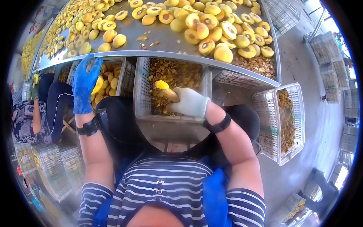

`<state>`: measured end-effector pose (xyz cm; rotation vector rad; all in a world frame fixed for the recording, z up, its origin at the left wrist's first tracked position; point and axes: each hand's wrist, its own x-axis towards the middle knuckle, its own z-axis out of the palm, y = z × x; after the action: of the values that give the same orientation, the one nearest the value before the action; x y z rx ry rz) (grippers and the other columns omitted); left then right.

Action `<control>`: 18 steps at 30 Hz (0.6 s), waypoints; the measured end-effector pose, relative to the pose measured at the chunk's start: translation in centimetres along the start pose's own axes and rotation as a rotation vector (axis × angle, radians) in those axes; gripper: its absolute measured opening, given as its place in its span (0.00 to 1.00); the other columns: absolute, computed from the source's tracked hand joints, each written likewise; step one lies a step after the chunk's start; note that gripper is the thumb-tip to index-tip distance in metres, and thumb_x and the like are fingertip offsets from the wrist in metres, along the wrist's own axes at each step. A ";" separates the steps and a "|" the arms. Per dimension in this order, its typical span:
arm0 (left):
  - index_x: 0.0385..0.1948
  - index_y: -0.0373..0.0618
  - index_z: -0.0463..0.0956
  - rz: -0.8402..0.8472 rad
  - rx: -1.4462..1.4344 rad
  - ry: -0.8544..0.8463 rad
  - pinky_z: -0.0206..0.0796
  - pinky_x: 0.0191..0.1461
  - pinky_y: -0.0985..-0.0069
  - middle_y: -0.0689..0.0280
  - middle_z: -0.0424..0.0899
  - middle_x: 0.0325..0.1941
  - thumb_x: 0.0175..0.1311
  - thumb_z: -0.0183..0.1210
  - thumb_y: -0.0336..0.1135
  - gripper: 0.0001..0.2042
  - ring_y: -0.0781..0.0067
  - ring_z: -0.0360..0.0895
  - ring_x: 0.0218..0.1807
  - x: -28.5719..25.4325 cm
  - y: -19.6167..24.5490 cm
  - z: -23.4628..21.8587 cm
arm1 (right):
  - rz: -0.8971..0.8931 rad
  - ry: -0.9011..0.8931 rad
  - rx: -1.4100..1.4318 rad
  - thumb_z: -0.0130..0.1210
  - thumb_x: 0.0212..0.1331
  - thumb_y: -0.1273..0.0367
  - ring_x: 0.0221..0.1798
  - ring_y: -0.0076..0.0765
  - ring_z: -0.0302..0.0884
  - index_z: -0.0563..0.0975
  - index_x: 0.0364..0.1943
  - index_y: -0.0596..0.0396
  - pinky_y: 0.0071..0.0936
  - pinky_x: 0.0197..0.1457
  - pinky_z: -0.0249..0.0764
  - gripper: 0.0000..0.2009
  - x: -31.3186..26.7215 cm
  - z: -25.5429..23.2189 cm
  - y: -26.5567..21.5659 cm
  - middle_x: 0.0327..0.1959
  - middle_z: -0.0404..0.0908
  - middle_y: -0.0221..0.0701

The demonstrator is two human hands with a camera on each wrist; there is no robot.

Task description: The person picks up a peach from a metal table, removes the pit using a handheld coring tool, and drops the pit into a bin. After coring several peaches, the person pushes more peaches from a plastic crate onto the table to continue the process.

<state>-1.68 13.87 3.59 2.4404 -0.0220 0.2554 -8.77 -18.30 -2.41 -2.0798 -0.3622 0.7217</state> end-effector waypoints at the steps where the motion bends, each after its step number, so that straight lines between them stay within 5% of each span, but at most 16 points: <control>1: 0.56 0.41 0.74 -0.081 -0.090 -0.010 0.74 0.48 0.74 0.57 0.83 0.48 0.63 0.63 0.43 0.23 0.70 0.82 0.46 0.5 1.2 1.1 | -0.100 0.106 -0.175 0.61 0.54 0.59 0.30 0.46 0.80 0.75 0.40 0.61 0.38 0.37 0.75 0.18 0.0 0.5 1.3 0.27 0.81 0.42; 2: 0.57 0.40 0.73 -0.164 -0.180 -0.020 0.74 0.47 0.73 0.56 0.83 0.49 0.63 0.63 0.42 0.23 0.68 0.82 0.47 1.0 2.6 2.4 | -0.002 0.095 -0.380 0.58 0.56 0.60 0.35 0.53 0.81 0.76 0.39 0.58 0.43 0.41 0.76 0.15 0.1 0.6 2.1 0.31 0.82 0.45; 4: 0.56 0.40 0.73 0.220 -0.114 -0.105 0.73 0.47 0.70 0.54 0.83 0.49 0.60 0.64 0.43 0.25 0.65 0.82 0.47 3.0 6.7 6.8 | 0.034 0.079 -0.510 0.56 0.57 0.61 0.36 0.52 0.82 0.75 0.38 0.57 0.42 0.41 0.76 0.13 -0.5 0.8 2.9 0.31 0.83 0.44; 5: 0.55 0.39 0.73 0.251 -0.029 -0.105 0.73 0.48 0.68 0.52 0.82 0.49 0.58 0.65 0.47 0.28 0.61 0.82 0.47 4.5 8.4 10.0 | 0.070 0.054 -0.646 0.55 0.57 0.63 0.37 0.52 0.82 0.75 0.37 0.56 0.42 0.41 0.76 0.11 -0.8 0.6 3.1 0.31 0.83 0.43; 7: 0.55 0.38 0.73 0.285 0.048 -0.116 0.73 0.48 0.65 0.49 0.82 0.49 0.55 0.65 0.51 0.30 0.58 0.82 0.48 7.0 9.3 15.8 | 0.134 0.130 -0.617 0.54 0.57 0.65 0.36 0.50 0.83 0.76 0.35 0.54 0.42 0.39 0.77 0.08 -1.6 0.4 3.6 0.31 0.84 0.40; 10: 0.46 0.38 0.79 0.192 0.182 -0.376 0.73 0.48 0.60 0.46 0.83 0.42 0.52 0.61 0.62 0.32 0.48 0.81 0.47 10.2 11.2 22.3 | 0.181 0.127 -0.565 0.53 0.57 0.64 0.36 0.48 0.84 0.78 0.36 0.51 0.42 0.37 0.78 0.08 -2.5 -0.7 4.0 0.32 0.84 0.40; 13: 0.40 0.38 0.82 0.206 0.101 -0.406 0.72 0.41 0.58 0.44 0.83 0.37 0.55 0.58 0.62 0.30 0.43 0.81 0.43 11.1 12.2 23.9 | 0.197 0.272 -0.405 0.54 0.58 0.61 0.36 0.49 0.84 0.79 0.36 0.51 0.42 0.37 0.78 0.11 -3.3 -1.6 3.6 0.32 0.84 0.41; 14: 0.40 0.37 0.81 0.208 -0.057 -0.427 0.72 0.40 0.60 0.46 0.84 0.35 0.56 0.59 0.57 0.27 0.49 0.83 0.39 10.7 12.0 23.8 | 0.072 0.333 -0.488 0.54 0.58 0.61 0.35 0.51 0.83 0.78 0.35 0.52 0.44 0.37 0.77 0.10 -2.7 -1.1 4.8 0.31 0.84 0.42; 15: 0.40 0.34 0.80 0.285 0.074 -0.400 0.73 0.38 0.62 0.50 0.85 0.33 0.57 0.60 0.50 0.23 0.57 0.84 0.37 12.7 8.7 26.2 | 0.085 0.427 -0.400 0.54 0.57 0.62 0.35 0.54 0.82 0.75 0.36 0.53 0.46 0.39 0.76 0.10 -2.7 -1.5 4.6 0.30 0.83 0.43; 16: 0.41 0.35 0.80 0.236 -0.129 -0.471 0.74 0.38 0.64 0.53 0.85 0.34 0.57 0.61 0.47 0.21 0.60 0.83 0.36 11.6 9.7 24.8 | 0.197 0.401 -0.226 0.55 0.57 0.62 0.37 0.57 0.80 0.73 0.37 0.55 0.48 0.41 0.74 0.12 -4.1 -3.7 1.5 0.31 0.82 0.46; 18: 0.43 0.36 0.79 0.169 -0.315 -0.552 0.75 0.38 0.66 0.57 0.84 0.36 0.57 0.61 0.44 0.19 0.63 0.83 0.35 9.8 10.6 20.6 | 0.081 0.636 -0.113 0.58 0.57 0.59 0.36 0.58 0.80 0.72 0.41 0.56 0.46 0.40 0.75 0.17 -3.1 -3.5 2.1 0.30 0.81 0.47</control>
<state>10.75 -6.85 -3.45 2.1222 -0.4749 -0.3320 -9.12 -23.34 -1.45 -2.3088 0.0418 0.0586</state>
